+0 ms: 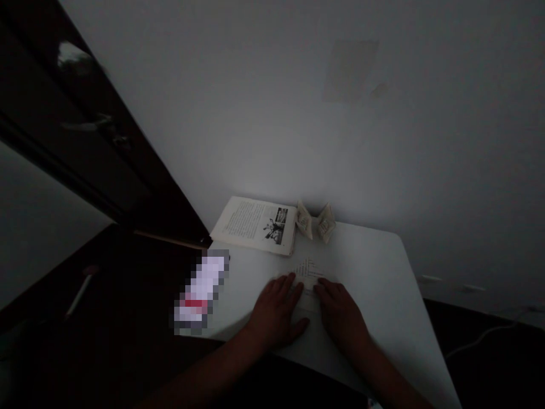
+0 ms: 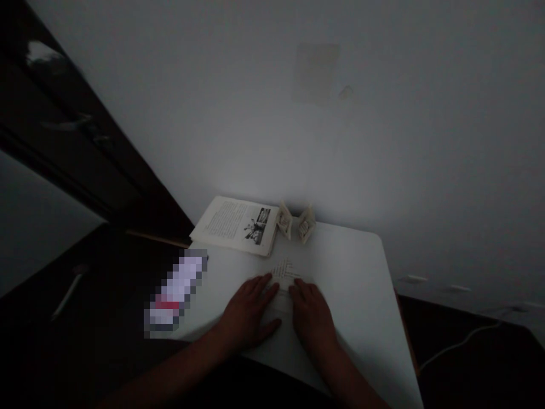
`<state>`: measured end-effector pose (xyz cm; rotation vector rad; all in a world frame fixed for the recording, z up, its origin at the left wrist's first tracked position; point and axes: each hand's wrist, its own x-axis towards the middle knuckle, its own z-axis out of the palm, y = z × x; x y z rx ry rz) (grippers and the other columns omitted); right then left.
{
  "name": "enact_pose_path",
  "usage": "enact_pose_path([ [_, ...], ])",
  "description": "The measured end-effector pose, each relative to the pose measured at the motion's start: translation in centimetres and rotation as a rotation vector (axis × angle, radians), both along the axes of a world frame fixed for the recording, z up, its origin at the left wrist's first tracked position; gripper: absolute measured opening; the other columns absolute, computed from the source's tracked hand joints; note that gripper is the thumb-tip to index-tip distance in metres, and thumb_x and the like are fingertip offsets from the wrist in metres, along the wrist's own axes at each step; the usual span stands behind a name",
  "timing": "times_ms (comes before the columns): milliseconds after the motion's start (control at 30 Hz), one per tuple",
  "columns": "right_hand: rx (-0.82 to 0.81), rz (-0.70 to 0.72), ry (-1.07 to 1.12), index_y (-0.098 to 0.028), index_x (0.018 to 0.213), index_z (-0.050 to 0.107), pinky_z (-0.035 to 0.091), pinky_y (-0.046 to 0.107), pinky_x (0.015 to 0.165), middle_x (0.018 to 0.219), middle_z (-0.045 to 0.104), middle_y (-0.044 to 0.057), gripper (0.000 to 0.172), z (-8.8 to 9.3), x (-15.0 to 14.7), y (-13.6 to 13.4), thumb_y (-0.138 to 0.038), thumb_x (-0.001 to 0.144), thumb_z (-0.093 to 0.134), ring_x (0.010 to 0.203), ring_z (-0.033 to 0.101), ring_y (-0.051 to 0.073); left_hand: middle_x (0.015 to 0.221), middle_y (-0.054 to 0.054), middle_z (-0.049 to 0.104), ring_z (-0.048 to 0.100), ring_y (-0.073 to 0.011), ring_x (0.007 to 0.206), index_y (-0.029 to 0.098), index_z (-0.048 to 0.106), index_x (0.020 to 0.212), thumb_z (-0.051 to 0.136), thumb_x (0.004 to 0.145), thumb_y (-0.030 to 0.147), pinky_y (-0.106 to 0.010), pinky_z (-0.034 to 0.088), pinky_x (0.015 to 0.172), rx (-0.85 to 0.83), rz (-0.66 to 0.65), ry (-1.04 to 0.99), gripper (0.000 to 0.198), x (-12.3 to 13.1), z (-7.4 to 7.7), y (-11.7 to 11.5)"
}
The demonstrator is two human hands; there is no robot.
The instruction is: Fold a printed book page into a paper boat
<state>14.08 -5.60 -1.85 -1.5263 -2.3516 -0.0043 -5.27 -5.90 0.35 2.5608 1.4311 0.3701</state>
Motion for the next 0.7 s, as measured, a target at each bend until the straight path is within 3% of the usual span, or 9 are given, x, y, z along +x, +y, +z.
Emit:
enact_pose_path([
  [267, -0.020, -0.019, -0.115, -0.018, 0.114, 0.058, 0.041, 0.037, 0.088, 0.128, 0.051, 0.012, 0.040, 1.0, -1.0, 0.1, -0.007, 0.077, 0.047, 0.098, 0.051, 0.024, 0.147, -0.009, 0.024, 0.039, -0.0318, 0.118, 0.026, 0.033, 0.135, 0.054, 0.072, 0.057, -0.050, 0.027, 0.098, -0.008, -0.032, 0.069, 0.073, 0.3, 0.3, 0.8],
  [467, -0.124, -0.102, -0.128, -0.016, 0.116, 0.056, 0.039, 0.039, 0.087, 0.134, 0.046, 0.011, 0.042, 1.5, -2.1, 0.8, -0.011, 0.075, 0.047, 0.101, 0.050, 0.026, 0.145, -0.012, 0.027, 0.043, -0.0327, 0.111, 0.020, 0.035, 0.134, 0.046, 0.075, 0.061, -0.047, 0.034, 0.089, 0.040, -0.068, 0.137, 0.072, 0.6, 0.4, 2.2],
  [700, -0.187, -0.101, -0.057, -0.014, 0.122, 0.049, 0.035, 0.041, 0.095, 0.141, 0.039, 0.010, 0.050, 2.1, -2.8, 1.9, -0.012, 0.072, 0.047, 0.112, 0.047, 0.025, 0.144, -0.014, 0.028, 0.046, -0.0329, 0.108, 0.016, 0.033, 0.135, 0.048, 0.071, 0.058, -0.046, 0.036, 0.085, 0.069, -0.165, 0.106, 0.078, 0.5, 0.0, 3.8],
])
